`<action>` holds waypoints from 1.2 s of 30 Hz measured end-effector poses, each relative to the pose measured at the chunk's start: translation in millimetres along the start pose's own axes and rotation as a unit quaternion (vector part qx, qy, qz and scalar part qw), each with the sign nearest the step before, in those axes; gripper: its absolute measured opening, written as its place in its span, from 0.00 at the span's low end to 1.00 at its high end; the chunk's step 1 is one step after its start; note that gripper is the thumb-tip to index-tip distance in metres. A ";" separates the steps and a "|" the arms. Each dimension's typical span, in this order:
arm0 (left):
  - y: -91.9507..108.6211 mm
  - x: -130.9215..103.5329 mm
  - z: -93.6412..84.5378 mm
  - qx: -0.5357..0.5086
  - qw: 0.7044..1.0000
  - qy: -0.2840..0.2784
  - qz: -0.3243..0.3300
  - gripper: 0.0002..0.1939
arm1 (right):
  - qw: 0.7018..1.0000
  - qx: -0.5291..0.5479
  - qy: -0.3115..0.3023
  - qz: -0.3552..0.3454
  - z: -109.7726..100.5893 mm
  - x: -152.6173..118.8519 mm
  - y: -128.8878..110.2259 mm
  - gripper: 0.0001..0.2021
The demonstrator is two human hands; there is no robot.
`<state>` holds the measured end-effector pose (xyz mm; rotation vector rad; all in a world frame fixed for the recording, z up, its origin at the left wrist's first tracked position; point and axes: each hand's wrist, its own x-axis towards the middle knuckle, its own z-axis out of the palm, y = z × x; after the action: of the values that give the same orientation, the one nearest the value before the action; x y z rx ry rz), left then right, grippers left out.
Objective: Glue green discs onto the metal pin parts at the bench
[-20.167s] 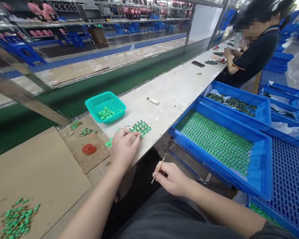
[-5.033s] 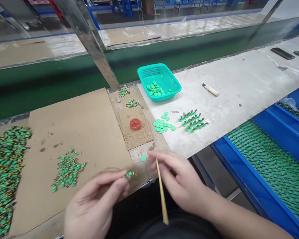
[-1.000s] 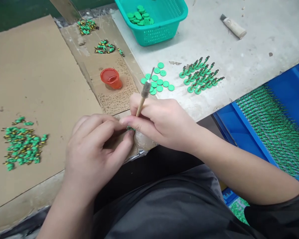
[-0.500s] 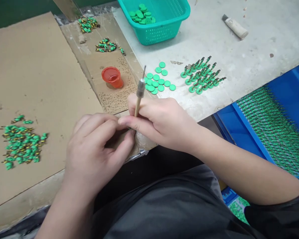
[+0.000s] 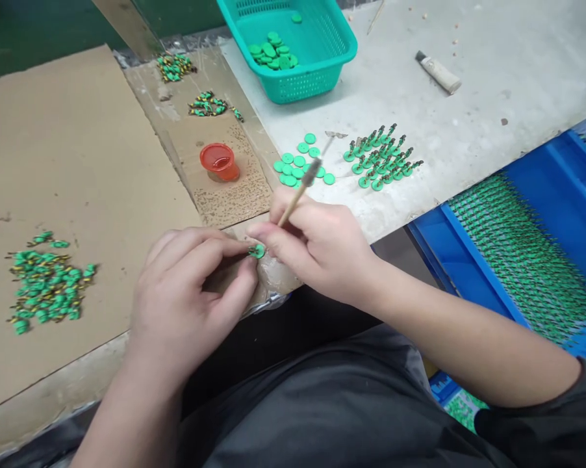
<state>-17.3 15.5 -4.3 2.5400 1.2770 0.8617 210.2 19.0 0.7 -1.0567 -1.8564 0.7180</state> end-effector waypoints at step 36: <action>6.3 2.9 -1.1 -0.005 0.997 -0.045 -0.060 0.12 | 0.996 -0.046 0.036 -0.064 10.1 -9.0 -1.6 0.13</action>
<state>-12.3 13.8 0.3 2.4348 1.3782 0.7190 203.1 9.6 -6.2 -0.9968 -1.8915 0.5180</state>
